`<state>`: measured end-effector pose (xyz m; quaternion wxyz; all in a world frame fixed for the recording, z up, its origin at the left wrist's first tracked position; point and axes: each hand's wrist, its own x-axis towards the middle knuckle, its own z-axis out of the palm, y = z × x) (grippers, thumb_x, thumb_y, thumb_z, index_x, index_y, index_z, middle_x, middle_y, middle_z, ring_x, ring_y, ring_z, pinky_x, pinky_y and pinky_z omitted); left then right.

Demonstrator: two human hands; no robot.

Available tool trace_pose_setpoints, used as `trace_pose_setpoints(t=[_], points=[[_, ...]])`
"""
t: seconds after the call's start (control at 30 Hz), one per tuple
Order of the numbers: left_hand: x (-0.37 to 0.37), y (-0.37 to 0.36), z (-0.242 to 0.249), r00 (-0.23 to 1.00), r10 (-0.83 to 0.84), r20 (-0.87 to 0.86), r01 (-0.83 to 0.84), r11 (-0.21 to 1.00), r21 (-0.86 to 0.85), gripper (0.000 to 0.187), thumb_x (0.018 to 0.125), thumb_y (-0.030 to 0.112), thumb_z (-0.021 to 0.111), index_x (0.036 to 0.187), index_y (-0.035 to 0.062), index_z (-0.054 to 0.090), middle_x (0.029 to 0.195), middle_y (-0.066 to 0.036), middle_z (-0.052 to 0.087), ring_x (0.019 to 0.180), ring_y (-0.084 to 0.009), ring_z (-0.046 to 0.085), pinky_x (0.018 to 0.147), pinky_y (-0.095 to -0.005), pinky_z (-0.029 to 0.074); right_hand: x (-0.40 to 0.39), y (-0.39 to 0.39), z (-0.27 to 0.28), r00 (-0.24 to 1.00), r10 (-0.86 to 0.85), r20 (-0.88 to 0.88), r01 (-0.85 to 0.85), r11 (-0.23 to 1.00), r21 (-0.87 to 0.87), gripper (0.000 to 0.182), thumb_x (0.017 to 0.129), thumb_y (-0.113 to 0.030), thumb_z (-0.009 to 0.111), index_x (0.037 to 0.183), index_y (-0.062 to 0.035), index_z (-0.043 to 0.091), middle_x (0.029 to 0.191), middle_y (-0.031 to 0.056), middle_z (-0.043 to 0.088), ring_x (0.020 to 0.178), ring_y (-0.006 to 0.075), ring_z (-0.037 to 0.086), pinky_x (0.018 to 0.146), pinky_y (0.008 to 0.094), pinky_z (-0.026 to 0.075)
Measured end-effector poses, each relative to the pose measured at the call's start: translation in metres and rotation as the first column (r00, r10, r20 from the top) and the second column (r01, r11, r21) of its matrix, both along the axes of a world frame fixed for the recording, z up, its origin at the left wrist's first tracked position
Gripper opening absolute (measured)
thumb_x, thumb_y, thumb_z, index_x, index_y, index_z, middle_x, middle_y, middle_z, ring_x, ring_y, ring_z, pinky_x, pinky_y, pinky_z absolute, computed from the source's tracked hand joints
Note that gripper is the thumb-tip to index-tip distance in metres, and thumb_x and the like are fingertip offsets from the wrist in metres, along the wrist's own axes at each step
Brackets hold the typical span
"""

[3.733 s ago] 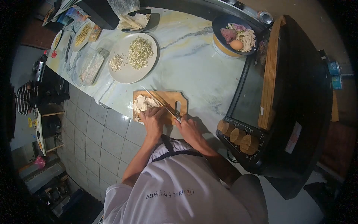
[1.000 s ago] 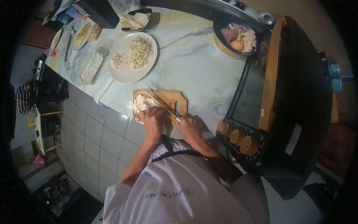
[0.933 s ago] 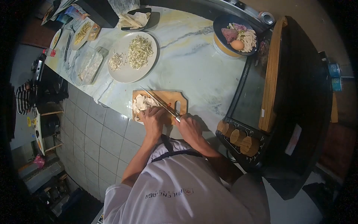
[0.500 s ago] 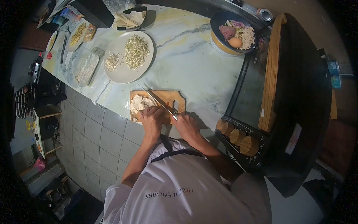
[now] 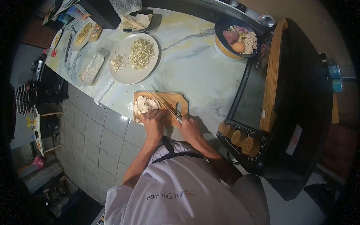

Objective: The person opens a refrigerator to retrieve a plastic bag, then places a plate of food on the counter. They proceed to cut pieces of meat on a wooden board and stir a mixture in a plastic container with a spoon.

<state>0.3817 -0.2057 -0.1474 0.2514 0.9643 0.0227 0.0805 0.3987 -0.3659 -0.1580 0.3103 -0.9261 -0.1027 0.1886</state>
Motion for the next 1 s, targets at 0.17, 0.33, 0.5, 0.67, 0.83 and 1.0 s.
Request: trace_pose_setpoints(t=[0.17,0.33,0.5,0.67,0.83,1.0], points=[[0.002,-0.002,-0.001,1.000,0.019,0.016,-0.019,1.000,0.024,0.028,0.068,0.005,0.062,0.093,0.0143,0.070,0.090,0.001,0.066,0.083,-0.0189,0.055,0.077,-0.0365,0.032,0.000,-0.003,-0.007,1.000,-0.027,-0.012,0.028,0.995,0.098,0.036,0.091,-0.030,0.055,0.080,0.0041,0.054,0.063,0.0271,0.057,0.064,0.0470,0.057,0.058,0.0532,0.044],[0.002,-0.002,-0.002,0.999,0.029,0.029,-0.030,0.999,0.037,0.029,0.067,0.003,0.061,0.091,0.0151,0.071,0.088,0.002,0.067,0.083,-0.0197,0.055,0.077,-0.0365,0.032,-0.003,-0.003,-0.014,0.999,-0.047,0.013,0.046,0.994,0.101,0.035,0.091,-0.029,0.055,0.079,0.0037,0.054,0.061,0.0257,0.056,0.062,0.0462,0.057,0.056,0.0531,0.043],[0.001,-0.002,-0.002,0.999,0.029,0.027,-0.030,0.998,0.055,0.029,0.068,0.004,0.061,0.093,0.0144,0.072,0.090,0.002,0.067,0.084,-0.0204,0.055,0.079,-0.0378,0.032,-0.003,-0.004,-0.007,0.995,-0.026,-0.099,0.032,0.997,0.066,0.043,0.092,-0.036,0.051,0.088,0.0063,0.055,0.068,0.0308,0.057,0.070,0.0495,0.058,0.065,0.0560,0.044],[0.001,-0.001,-0.003,0.999,0.013,0.042,-0.014,1.000,0.024,0.027,0.068,0.007,0.061,0.092,0.0125,0.070,0.089,0.000,0.067,0.084,-0.0201,0.055,0.078,-0.0377,0.032,-0.006,-0.006,-0.008,0.990,0.001,-0.139,0.007,0.998,0.059,0.043,0.092,-0.037,0.051,0.092,0.0060,0.054,0.072,0.0308,0.058,0.072,0.0496,0.057,0.066,0.0553,0.045],[0.001,0.001,-0.004,0.999,0.002,0.046,-0.003,1.000,0.020,0.026,0.066,0.009,0.062,0.091,0.0112,0.069,0.087,-0.001,0.066,0.082,-0.0195,0.054,0.077,-0.0375,0.031,-0.006,-0.004,0.000,0.997,0.006,-0.073,-0.004,1.000,0.019,0.042,0.092,-0.036,0.052,0.091,0.0054,0.055,0.071,0.0298,0.058,0.071,0.0486,0.058,0.068,0.0550,0.045],[0.002,0.001,-0.004,0.999,-0.002,0.052,0.000,0.999,0.034,0.025,0.064,0.012,0.064,0.089,0.0109,0.069,0.087,-0.001,0.066,0.081,-0.0191,0.055,0.077,-0.0372,0.031,-0.002,-0.003,0.006,0.995,0.039,-0.091,-0.043,0.998,-0.036,0.041,0.092,-0.035,0.052,0.090,0.0055,0.056,0.073,0.0289,0.060,0.074,0.0465,0.060,0.065,0.0515,0.048]])
